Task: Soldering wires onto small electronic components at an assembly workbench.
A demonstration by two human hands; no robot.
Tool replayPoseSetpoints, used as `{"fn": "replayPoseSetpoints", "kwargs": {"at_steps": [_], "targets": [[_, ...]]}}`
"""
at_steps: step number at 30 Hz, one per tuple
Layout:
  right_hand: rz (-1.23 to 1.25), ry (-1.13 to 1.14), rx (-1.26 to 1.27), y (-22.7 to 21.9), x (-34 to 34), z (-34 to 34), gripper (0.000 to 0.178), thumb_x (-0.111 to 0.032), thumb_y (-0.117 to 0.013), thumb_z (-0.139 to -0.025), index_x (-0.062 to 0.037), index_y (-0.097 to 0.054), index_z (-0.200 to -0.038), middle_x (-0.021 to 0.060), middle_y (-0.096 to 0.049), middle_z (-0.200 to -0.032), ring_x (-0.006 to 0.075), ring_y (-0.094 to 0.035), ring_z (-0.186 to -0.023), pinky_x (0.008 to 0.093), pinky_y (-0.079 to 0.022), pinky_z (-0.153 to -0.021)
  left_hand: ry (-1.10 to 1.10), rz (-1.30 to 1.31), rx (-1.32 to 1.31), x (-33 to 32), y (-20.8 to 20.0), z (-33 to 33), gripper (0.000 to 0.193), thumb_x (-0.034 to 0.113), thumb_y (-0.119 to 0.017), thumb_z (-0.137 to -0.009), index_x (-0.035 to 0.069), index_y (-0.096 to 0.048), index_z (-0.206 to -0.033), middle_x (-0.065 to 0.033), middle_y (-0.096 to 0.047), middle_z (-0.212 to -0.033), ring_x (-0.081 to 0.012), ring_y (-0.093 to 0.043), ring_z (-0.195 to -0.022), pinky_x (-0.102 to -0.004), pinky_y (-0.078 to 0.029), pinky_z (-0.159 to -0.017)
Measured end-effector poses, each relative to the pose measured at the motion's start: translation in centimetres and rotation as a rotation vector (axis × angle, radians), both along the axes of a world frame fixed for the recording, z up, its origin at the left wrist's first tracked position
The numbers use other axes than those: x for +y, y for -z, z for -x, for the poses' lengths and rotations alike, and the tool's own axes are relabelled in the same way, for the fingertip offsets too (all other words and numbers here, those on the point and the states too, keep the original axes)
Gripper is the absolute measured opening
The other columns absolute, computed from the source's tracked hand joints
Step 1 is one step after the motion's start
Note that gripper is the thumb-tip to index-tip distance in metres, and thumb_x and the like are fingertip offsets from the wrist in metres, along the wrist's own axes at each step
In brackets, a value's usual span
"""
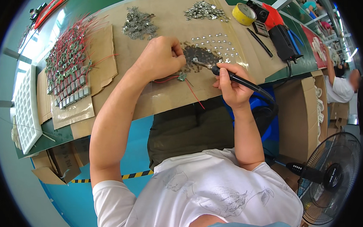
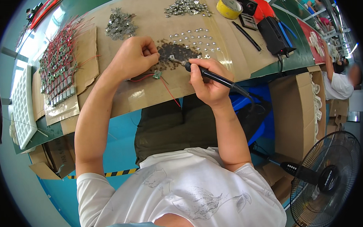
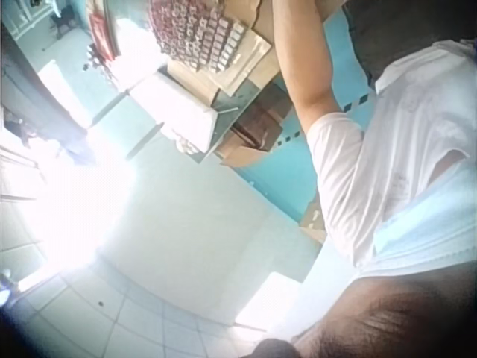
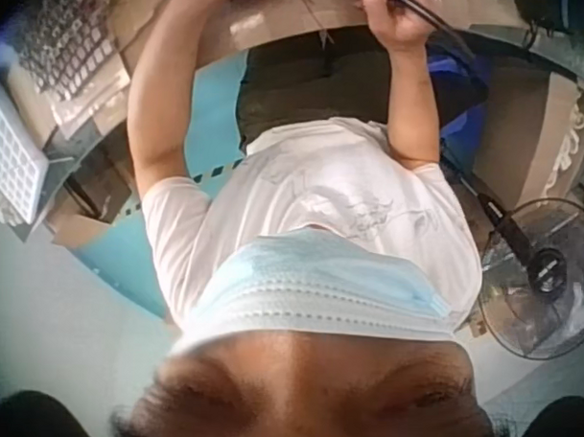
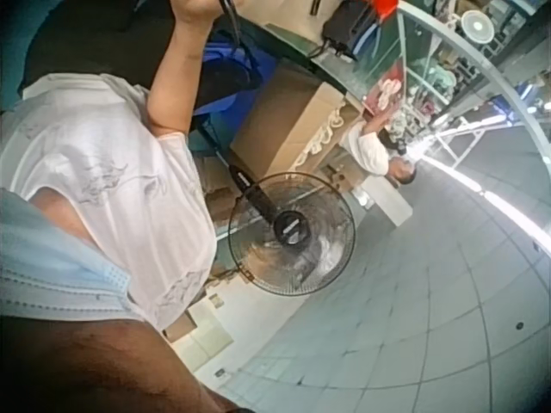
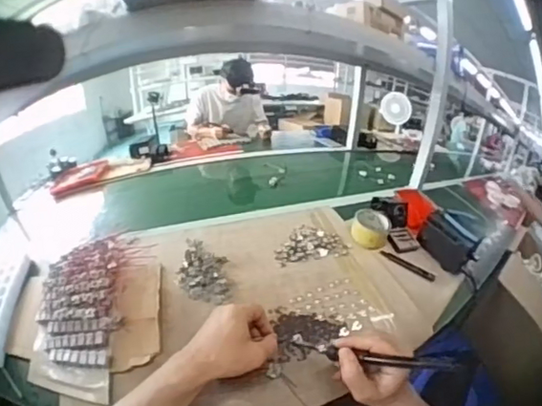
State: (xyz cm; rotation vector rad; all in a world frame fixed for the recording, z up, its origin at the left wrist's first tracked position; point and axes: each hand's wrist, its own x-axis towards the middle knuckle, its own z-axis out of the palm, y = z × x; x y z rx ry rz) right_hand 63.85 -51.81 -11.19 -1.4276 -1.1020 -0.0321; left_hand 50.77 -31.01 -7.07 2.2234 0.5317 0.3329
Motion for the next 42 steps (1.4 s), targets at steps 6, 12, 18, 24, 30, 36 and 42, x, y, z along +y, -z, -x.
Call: {"fn": "replayPoseSetpoints", "kwargs": {"at_steps": [6, 12, 18, 24, 30, 36, 42], "targets": [[0.005, 0.002, -0.011, -0.1, 0.0, 0.0, 0.01, 0.001, -0.07, -0.09, 0.0015, -0.074, -0.099, 0.0043, -0.065, -0.073, 0.0083, -0.064, -0.056, 0.0207, -0.044, -0.05, -0.004, 0.013, 0.041, -0.1, -0.5, -0.1, 0.018, 0.014, -0.07, -0.076, -0.003, -0.072, -0.082, -0.0175, -0.073, -0.076, -0.0309, -0.072, -0.073, -0.0405, -0.057, -0.072], [0.013, -0.001, 0.032, -0.2, 0.1, 0.1, 0.01, 0.001, -0.07, -0.09, 0.0015, -0.074, -0.099, 0.0035, -0.066, -0.073, 0.0078, -0.064, -0.056, 0.0205, -0.044, -0.049, 0.003, -0.008, 0.05, -0.1, -0.4, -0.1, 0.017, 0.013, -0.069, -0.077, -0.002, -0.072, -0.082, -0.0184, -0.073, -0.077, -0.0322, -0.073, -0.075, -0.041, -0.058, -0.074], [0.019, 0.022, -0.02, -0.3, -0.2, 0.0, 0.009, 0.0, -0.072, -0.089, 0.0004, -0.074, -0.097, 0.0034, -0.066, -0.073, 0.0082, -0.061, -0.057, 0.022, -0.044, -0.051, 0.022, -0.052, -0.01, -0.1, 0.4, -0.3, 0.017, 0.013, -0.071, -0.078, -0.003, -0.072, -0.084, -0.0094, -0.069, -0.069, -0.0164, -0.064, -0.063, -0.0331, -0.053, -0.062], [-0.004, 0.035, -0.011, 0.2, 0.1, 0.0, 0.01, 0.0, -0.074, -0.085, -0.0011, -0.075, -0.095, 0.0067, -0.068, -0.073, 0.0142, -0.062, -0.061, 0.026, -0.047, -0.055, 0.008, -0.056, 0.037, -0.4, 0.2, 0.0, 0.017, 0.015, -0.074, -0.081, -0.002, -0.071, -0.084, -0.0086, -0.067, -0.067, -0.0157, -0.062, -0.062, -0.0332, -0.051, -0.06], [-0.003, 0.02, -0.034, -0.1, 0.2, 0.0, 0.01, 0.001, -0.073, -0.085, -0.0006, -0.075, -0.095, 0.0065, -0.067, -0.072, 0.0136, -0.061, -0.059, 0.0255, -0.046, -0.055, 0.01, -0.029, 0.067, -0.5, -0.2, 0.1, 0.016, 0.014, -0.074, -0.084, -0.002, -0.071, -0.085, -0.0081, -0.067, -0.067, -0.015, -0.061, -0.06, -0.0332, -0.05, -0.059], [0.024, 0.023, -0.028, 0.0, -0.1, -0.2, 0.009, 0.0, -0.073, -0.088, 0.0002, -0.074, -0.097, 0.0035, -0.064, -0.071, 0.0082, -0.059, -0.059, 0.0228, -0.043, -0.052, 0.026, -0.048, 0.037, -0.6, 0.1, -0.2, 0.016, 0.014, -0.074, -0.084, -0.002, -0.072, -0.086, -0.009, -0.068, -0.067, -0.0156, -0.062, -0.06, -0.0332, -0.05, -0.059], [-0.005, -0.001, 0.005, -0.3, 0.1, 0.1, 0.008, 0.0, -0.072, -0.089, 0.0005, -0.074, -0.097, 0.0038, -0.065, -0.071, 0.0083, -0.061, -0.057, 0.0221, -0.044, -0.052, 0.038, -0.056, 0.061, -0.8, -0.7, 0.0, 0.016, 0.014, -0.071, -0.084, -0.002, -0.073, -0.087, -0.0118, -0.07, -0.068, -0.0238, -0.067, -0.064, -0.0374, -0.054, -0.065]]}}
